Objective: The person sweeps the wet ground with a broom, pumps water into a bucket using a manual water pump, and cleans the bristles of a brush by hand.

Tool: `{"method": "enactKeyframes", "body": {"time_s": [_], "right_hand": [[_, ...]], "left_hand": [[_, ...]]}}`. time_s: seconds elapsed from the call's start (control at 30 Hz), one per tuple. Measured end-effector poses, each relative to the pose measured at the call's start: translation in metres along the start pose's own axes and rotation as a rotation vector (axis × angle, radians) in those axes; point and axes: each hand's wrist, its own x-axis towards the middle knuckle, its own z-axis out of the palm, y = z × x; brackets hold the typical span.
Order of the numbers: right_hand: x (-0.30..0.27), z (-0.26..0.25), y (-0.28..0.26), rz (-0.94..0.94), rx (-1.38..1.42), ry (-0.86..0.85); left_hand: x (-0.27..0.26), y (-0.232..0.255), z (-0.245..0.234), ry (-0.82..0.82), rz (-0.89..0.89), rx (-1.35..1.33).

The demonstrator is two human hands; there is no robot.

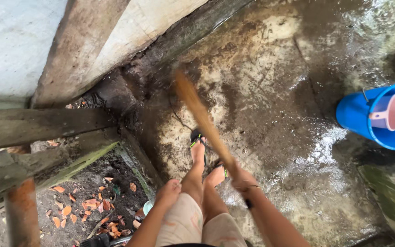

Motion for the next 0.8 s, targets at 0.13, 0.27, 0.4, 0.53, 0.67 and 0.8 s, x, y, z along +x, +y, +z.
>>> {"method": "enactKeyframes", "body": {"time_s": [0.13,0.27,0.4,0.53,0.67,0.8], "right_hand": [[-0.054,-0.058,0.098,0.313,-0.01,-0.027],[-0.089,-0.097,0.154,0.21,0.081,0.406],[-0.03,-0.072,0.116,0.163,0.026,0.261],[0.023,0.034,0.013,-0.215,-0.146,0.054],[0.042,0.107,-0.093,-0.18,0.045,0.013],[0.02,0.119,-0.103,-0.267,0.227,-0.01]], "left_hand": [[-0.007,0.032,0.003,0.078,0.103,0.182],[0.006,0.036,0.008,0.067,0.262,-0.043],[0.037,0.041,0.003,0.08,0.264,-0.095],[0.043,0.044,-0.021,0.088,0.27,-0.065],[0.039,0.033,-0.049,0.101,0.199,0.014],[0.045,0.012,-0.066,0.187,0.146,0.14]]}}
